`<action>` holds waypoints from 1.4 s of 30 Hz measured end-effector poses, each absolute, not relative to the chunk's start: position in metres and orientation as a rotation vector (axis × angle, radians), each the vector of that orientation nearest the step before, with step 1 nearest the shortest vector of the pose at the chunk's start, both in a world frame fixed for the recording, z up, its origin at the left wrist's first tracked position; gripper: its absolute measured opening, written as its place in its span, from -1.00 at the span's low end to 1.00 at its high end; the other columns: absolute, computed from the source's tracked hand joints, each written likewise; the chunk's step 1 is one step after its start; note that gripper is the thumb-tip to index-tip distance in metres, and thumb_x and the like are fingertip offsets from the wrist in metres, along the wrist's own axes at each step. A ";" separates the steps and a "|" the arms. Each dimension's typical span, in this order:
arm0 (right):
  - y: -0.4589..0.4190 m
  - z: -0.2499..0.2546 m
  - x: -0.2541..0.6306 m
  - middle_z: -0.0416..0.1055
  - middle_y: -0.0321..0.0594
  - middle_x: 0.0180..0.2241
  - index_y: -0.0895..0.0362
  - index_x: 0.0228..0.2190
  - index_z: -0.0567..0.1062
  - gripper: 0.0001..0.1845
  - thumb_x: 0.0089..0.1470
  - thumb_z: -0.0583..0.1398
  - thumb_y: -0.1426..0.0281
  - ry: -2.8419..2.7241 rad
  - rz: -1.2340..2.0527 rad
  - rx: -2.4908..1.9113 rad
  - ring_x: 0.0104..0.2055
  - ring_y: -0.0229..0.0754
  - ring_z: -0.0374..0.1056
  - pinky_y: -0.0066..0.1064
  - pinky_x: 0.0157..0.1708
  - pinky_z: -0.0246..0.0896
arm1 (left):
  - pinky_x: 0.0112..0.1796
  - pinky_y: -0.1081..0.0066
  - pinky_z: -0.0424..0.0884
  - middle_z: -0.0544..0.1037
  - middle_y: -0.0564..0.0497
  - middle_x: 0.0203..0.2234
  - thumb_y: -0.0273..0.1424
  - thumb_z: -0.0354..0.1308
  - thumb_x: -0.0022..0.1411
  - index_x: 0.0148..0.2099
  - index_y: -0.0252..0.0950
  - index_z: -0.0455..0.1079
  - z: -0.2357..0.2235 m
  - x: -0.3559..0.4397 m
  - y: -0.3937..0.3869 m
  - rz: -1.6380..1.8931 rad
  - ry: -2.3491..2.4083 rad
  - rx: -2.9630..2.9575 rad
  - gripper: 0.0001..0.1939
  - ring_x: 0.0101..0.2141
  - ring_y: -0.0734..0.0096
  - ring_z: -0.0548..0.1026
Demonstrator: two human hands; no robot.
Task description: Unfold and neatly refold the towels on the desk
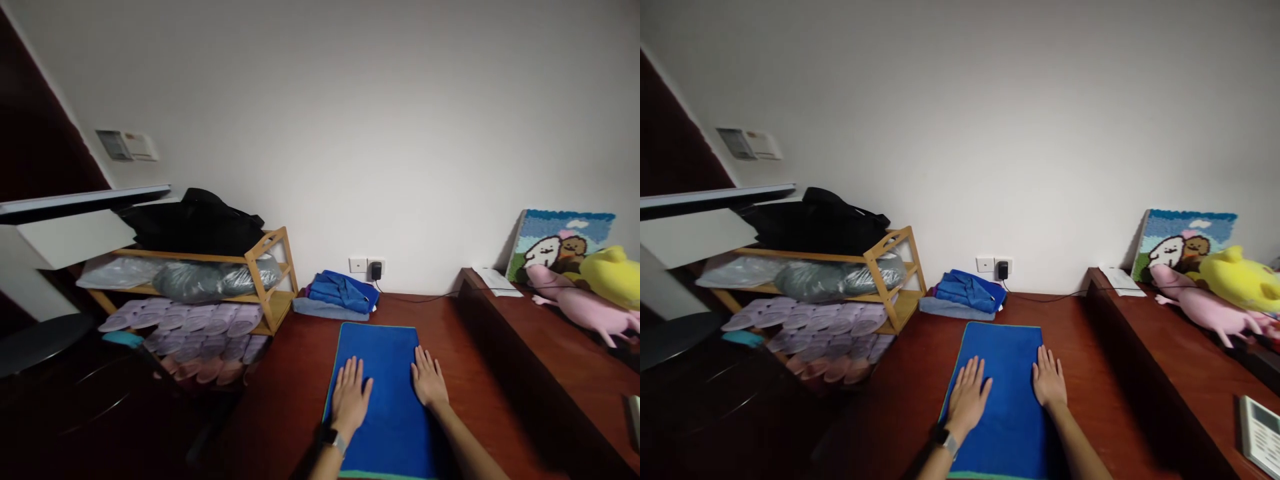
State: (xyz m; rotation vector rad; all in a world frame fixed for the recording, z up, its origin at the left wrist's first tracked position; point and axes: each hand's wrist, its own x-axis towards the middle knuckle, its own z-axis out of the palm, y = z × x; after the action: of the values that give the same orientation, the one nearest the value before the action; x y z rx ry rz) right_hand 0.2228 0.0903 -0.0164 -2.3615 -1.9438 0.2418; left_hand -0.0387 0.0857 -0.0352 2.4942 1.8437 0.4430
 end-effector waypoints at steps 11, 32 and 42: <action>0.045 -0.015 0.207 -0.24 -0.32 0.47 0.18 0.42 -0.12 -0.26 0.34 -0.34 0.15 -1.910 0.189 -2.355 0.50 -0.11 -0.32 -0.12 0.43 -0.36 | 0.35 0.08 0.06 0.05 -0.11 0.42 -0.04 -0.34 0.50 0.48 -0.37 0.04 -0.025 -0.087 0.064 0.362 2.013 2.415 -0.28 0.40 0.12 0.05; 0.012 -0.017 0.200 -0.20 -0.26 0.47 0.17 0.42 -0.08 -0.28 0.34 -0.30 0.19 -1.938 0.244 -2.316 0.50 -0.11 -0.31 -0.12 0.43 -0.43 | 0.35 0.01 0.05 0.02 -0.07 0.44 -0.03 -0.33 0.51 0.50 -0.24 -0.02 -0.016 -0.003 0.005 0.407 1.584 2.575 -0.33 0.41 0.13 0.00; -0.022 -0.005 0.186 -0.22 -0.26 0.47 0.18 0.42 -0.10 -0.29 0.35 -0.29 0.19 -1.855 0.278 -2.367 0.50 -0.09 -0.33 -0.08 0.43 -0.45 | 0.35 0.04 0.08 0.03 -0.14 0.43 0.03 -0.28 0.49 0.48 -0.33 0.04 -0.013 -0.096 -0.036 0.285 1.867 2.551 -0.26 0.41 0.09 0.02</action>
State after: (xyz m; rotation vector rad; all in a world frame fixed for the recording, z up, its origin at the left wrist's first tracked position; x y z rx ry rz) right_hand 0.1857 -0.0225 -0.0049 -2.3672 -1.8550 0.2775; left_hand -0.0959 -0.0365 -0.0133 2.5510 1.8672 0.2853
